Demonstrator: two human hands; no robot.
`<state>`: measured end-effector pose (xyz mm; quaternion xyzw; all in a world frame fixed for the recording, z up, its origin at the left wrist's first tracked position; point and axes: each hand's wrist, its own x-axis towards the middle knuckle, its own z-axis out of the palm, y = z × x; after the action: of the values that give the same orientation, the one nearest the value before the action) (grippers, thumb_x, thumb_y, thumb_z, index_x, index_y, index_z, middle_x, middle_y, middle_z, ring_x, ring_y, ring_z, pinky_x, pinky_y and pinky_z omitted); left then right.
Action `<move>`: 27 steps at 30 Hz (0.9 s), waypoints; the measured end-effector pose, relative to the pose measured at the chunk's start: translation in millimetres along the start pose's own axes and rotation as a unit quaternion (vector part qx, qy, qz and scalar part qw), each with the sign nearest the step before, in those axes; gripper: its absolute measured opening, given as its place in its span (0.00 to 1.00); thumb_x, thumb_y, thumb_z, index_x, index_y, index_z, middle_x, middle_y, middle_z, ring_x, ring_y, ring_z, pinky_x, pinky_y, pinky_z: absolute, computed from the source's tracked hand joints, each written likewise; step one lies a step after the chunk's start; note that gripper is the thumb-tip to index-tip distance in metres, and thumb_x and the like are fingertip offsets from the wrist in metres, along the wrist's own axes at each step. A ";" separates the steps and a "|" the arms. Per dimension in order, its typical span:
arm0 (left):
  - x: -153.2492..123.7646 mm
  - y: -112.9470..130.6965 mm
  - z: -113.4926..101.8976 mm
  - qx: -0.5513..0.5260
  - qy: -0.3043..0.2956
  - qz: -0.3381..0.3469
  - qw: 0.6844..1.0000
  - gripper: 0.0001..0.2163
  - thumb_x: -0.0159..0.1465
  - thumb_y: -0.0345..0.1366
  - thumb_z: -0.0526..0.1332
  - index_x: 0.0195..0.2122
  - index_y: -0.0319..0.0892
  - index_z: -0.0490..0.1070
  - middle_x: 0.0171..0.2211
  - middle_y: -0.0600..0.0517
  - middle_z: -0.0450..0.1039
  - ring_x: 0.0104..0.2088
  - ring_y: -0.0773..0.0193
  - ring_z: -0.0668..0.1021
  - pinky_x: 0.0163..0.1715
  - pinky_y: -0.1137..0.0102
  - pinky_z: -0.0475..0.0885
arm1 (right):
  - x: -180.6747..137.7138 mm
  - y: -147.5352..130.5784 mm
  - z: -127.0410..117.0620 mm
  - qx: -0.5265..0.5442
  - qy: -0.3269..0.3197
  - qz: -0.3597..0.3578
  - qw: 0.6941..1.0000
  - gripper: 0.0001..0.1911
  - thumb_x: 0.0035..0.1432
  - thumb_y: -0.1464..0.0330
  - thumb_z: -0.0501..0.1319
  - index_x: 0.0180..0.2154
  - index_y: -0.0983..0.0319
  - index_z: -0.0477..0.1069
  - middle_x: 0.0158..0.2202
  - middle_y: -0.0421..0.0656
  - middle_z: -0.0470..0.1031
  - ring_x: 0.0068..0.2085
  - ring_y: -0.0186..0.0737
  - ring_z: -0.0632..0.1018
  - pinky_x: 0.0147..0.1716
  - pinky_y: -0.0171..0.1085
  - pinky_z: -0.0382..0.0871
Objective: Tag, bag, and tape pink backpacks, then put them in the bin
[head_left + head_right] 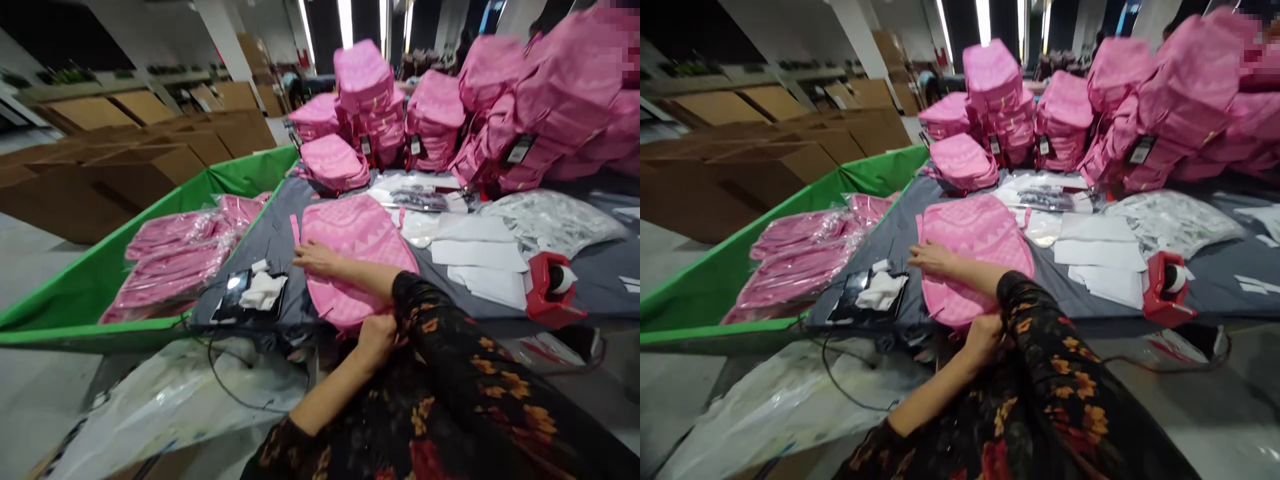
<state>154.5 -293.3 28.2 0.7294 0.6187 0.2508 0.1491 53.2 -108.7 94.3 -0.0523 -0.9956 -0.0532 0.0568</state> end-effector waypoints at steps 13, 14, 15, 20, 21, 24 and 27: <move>12.8 16.7 -8.7 0.087 0.228 0.220 0.944 0.12 0.72 0.30 0.53 0.31 0.40 0.72 0.21 0.54 0.70 0.21 0.67 0.73 0.24 0.70 0.64 | -301.6 -62.4 19.8 0.089 0.337 0.081 0.934 0.14 0.70 0.70 0.56 0.54 0.59 0.73 0.37 0.47 0.79 0.37 0.39 0.80 0.34 0.35 0.75; 12.4 17.6 -13.5 0.107 0.237 0.243 0.935 0.09 0.72 0.31 0.56 0.35 0.39 0.73 0.24 0.53 0.72 0.24 0.66 0.74 0.26 0.70 0.66 | -297.7 -72.1 28.5 0.112 0.367 0.120 0.916 0.14 0.70 0.71 0.56 0.53 0.59 0.74 0.38 0.47 0.79 0.38 0.39 0.80 0.35 0.35 0.76; 11.5 16.0 -19.1 0.131 0.243 0.249 0.928 0.07 0.72 0.34 0.58 0.40 0.38 0.74 0.27 0.51 0.74 0.27 0.65 0.76 0.29 0.69 0.68 | -291.9 -81.2 35.0 0.139 0.394 0.159 0.895 0.13 0.70 0.71 0.57 0.51 0.58 0.75 0.38 0.46 0.79 0.38 0.39 0.80 0.35 0.35 0.76; 7.6 -19.4 -39.7 0.283 0.155 0.218 0.921 0.16 0.72 0.38 0.60 0.57 0.36 0.70 0.32 0.49 0.71 0.31 0.60 0.74 0.32 0.66 0.68 | -275.7 -111.9 44.3 0.287 0.483 0.348 0.750 0.04 0.67 0.68 0.63 0.39 0.58 0.77 0.33 0.42 0.76 0.34 0.37 0.77 0.34 0.35 0.75; 7.2 -26.4 -39.2 0.299 0.122 0.232 0.918 0.15 0.72 0.33 0.59 0.58 0.35 0.69 0.31 0.50 0.70 0.31 0.61 0.73 0.31 0.66 0.67 | -278.1 -110.8 45.4 0.308 0.495 0.382 0.717 0.05 0.67 0.66 0.63 0.37 0.59 0.77 0.33 0.41 0.76 0.33 0.36 0.77 0.34 0.35 0.74; 4.2 -36.6 -30.2 0.316 0.056 0.266 0.909 0.17 0.70 0.23 0.55 0.59 0.32 0.68 0.32 0.50 0.70 0.32 0.61 0.73 0.33 0.67 0.68 | -288.4 -80.2 50.2 0.342 0.518 0.467 0.629 0.11 0.65 0.61 0.64 0.34 0.60 0.75 0.32 0.42 0.76 0.33 0.36 0.76 0.34 0.35 0.72; -2.2 -35.1 -19.2 0.329 0.057 0.274 0.902 0.18 0.69 0.20 0.53 0.59 0.31 0.69 0.33 0.50 0.70 0.33 0.61 0.72 0.32 0.67 0.68 | -283.6 -13.3 52.6 0.378 0.516 0.483 0.598 0.15 0.59 0.55 0.66 0.32 0.61 0.75 0.30 0.41 0.76 0.32 0.37 0.74 0.36 0.37 0.71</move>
<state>114.6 -290.6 25.1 0.8622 0.4489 0.1051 -0.2100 326.3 -143.7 7.3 -0.4632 -0.5609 0.3452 0.5930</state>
